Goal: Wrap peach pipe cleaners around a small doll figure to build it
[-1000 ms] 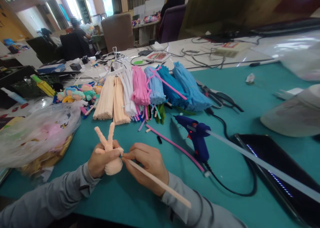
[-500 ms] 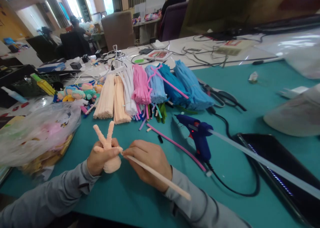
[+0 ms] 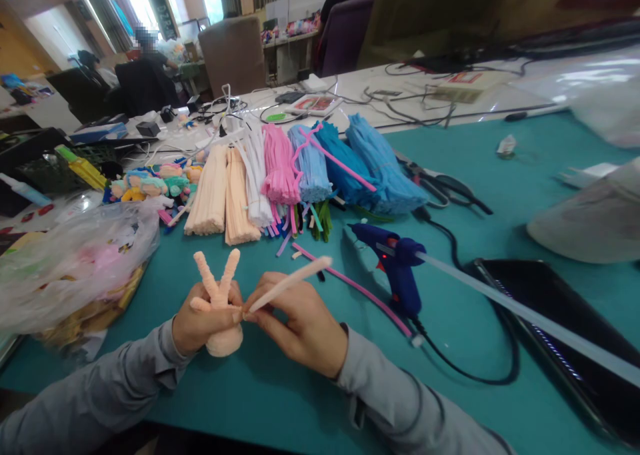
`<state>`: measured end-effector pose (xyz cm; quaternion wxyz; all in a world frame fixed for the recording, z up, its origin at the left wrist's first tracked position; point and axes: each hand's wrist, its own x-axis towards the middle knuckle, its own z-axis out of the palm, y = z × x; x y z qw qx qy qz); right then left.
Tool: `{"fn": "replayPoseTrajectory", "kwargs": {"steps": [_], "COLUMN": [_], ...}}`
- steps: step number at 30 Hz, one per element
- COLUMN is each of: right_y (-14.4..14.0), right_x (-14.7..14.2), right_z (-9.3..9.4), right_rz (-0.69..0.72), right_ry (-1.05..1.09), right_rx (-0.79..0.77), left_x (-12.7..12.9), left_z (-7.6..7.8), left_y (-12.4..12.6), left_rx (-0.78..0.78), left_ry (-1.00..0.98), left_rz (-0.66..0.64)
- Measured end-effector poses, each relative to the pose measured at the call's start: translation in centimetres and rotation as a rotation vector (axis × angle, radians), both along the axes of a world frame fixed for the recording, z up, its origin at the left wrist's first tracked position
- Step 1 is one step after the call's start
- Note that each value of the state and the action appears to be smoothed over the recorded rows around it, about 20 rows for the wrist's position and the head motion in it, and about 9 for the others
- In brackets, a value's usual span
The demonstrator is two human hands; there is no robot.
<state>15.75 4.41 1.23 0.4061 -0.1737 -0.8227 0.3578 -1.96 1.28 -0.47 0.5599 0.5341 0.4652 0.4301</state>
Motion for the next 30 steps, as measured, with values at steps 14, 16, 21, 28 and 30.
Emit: {"fn": "replayPoseTrajectory", "kwargs": {"steps": [14, 16, 21, 28, 30], "right_y": [-0.4, -0.4, -0.5, -1.2, -1.3], "right_x": [-1.0, -1.0, -1.0, -1.0, -1.0], "right_z": [0.1, 0.1, 0.0, -0.1, -0.3], "right_rz": [0.117, 0.1, -0.002, -0.205, -0.22], "right_ry": [0.251, 0.257, 0.231, 0.113, 0.103], "right_rx": [-1.053, -1.071, -0.942, -0.219, -0.069], "left_x": [0.3, 0.5, 1.1, 1.0, 0.9], "left_z": [-0.7, -1.0, -0.9, -1.1, -1.3], "left_y": [-0.4, -0.5, -0.6, -0.6, -0.6], "left_rx": [0.102, 0.107, 0.108, 0.08, 0.084], "left_ry": [-0.19, -0.209, -0.263, -0.164, -0.146], "left_rz": [-0.096, -0.058, 0.045, 0.153, 0.174]}}
